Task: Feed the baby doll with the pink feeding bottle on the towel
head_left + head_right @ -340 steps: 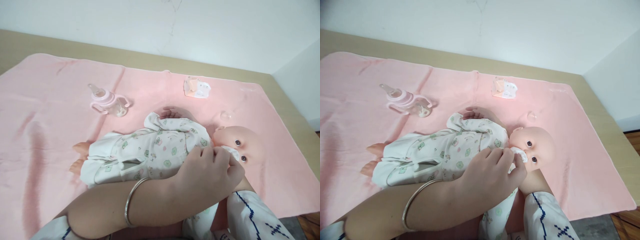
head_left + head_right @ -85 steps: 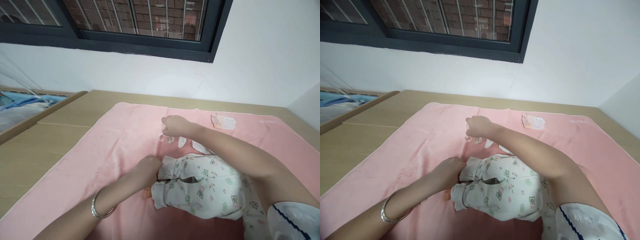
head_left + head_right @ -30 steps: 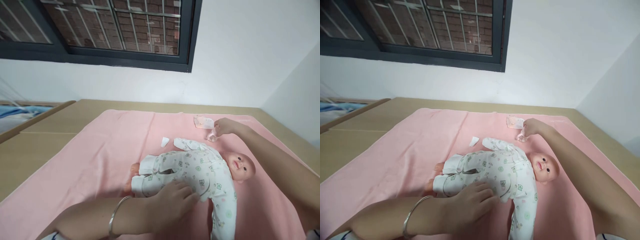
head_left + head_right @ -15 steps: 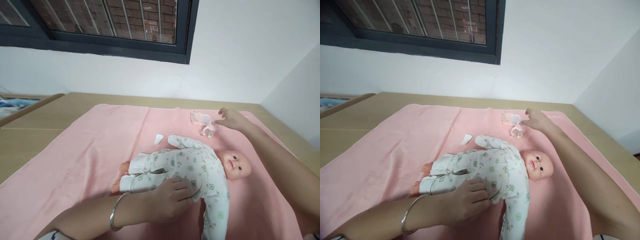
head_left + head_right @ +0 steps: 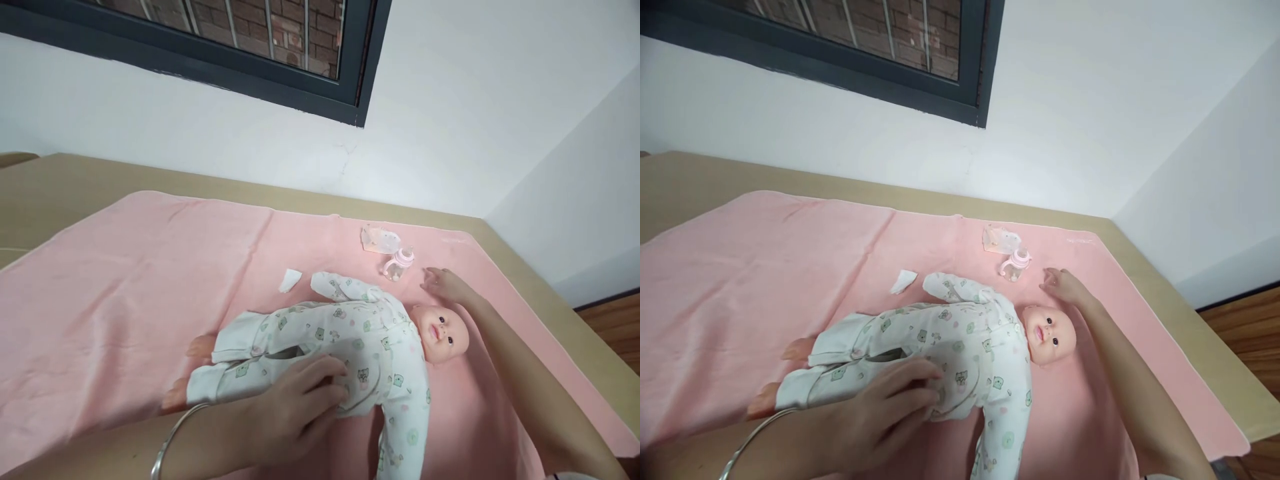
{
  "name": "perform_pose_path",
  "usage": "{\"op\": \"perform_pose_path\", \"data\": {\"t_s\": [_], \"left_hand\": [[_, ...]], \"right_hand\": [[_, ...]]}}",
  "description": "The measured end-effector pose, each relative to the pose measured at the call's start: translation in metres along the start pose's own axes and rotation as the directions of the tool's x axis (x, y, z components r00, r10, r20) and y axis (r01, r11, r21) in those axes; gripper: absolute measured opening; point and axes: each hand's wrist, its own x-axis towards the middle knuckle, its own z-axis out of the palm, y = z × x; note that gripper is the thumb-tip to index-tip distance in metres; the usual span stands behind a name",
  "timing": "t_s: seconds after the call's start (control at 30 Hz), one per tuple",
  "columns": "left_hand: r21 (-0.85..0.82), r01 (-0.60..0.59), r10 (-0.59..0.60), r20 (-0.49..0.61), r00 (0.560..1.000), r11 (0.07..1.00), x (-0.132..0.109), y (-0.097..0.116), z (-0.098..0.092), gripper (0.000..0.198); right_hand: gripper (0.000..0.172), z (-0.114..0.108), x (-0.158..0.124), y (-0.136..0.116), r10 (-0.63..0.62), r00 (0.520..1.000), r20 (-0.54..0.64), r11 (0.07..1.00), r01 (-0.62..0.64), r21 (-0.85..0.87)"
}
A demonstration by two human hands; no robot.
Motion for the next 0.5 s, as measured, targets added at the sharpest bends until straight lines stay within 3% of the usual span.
{"op": "perform_pose_path", "data": {"t_s": [0.07,0.13,0.2,0.23,0.3,0.37,0.4,0.5], "left_hand": [[0.029,0.054,-0.052,-0.043,0.998,0.998,0.000,0.000,-0.003,0.026],[0.104,0.093,-0.089,-0.044,0.995,0.990,0.001,-0.001,-0.002,0.026],[0.191,0.122,-0.116,-0.044,0.992,0.974,0.002,-0.003,0.000,0.025],[0.227,0.129,-0.122,-0.042,0.992,0.965,0.002,-0.004,0.002,0.025],[0.264,0.120,-0.112,-0.044,0.993,0.957,0.005,-0.006,0.006,0.024],[0.275,0.106,-0.106,-0.018,0.994,0.955,0.009,-0.008,0.008,0.023],[0.282,0.100,-0.107,0.007,0.994,0.954,0.012,-0.008,0.009,0.023],[0.328,0.081,-0.121,0.104,0.987,0.941,0.022,-0.008,0.012,0.028]], "right_hand": [[0.079,0.001,-0.012,0.007,0.081,0.985,-0.149,0.992,-0.065,0.113],[0.079,-0.001,-0.033,0.009,0.202,0.935,-0.292,0.948,-0.113,0.296],[0.074,0.001,-0.059,0.003,0.331,0.885,-0.327,0.832,-0.110,0.544],[0.071,0.004,-0.074,-0.002,0.397,0.873,-0.284,0.727,-0.110,0.677],[0.060,0.014,-0.101,-0.016,0.468,0.877,-0.107,0.422,-0.116,0.899],[0.049,0.028,-0.123,-0.030,0.435,0.886,0.160,0.083,-0.216,0.973],[0.042,0.034,-0.131,-0.035,0.393,0.883,0.258,-0.043,-0.263,0.964],[0.029,0.049,-0.144,-0.045,0.337,0.865,0.371,-0.235,-0.304,0.923]]}}
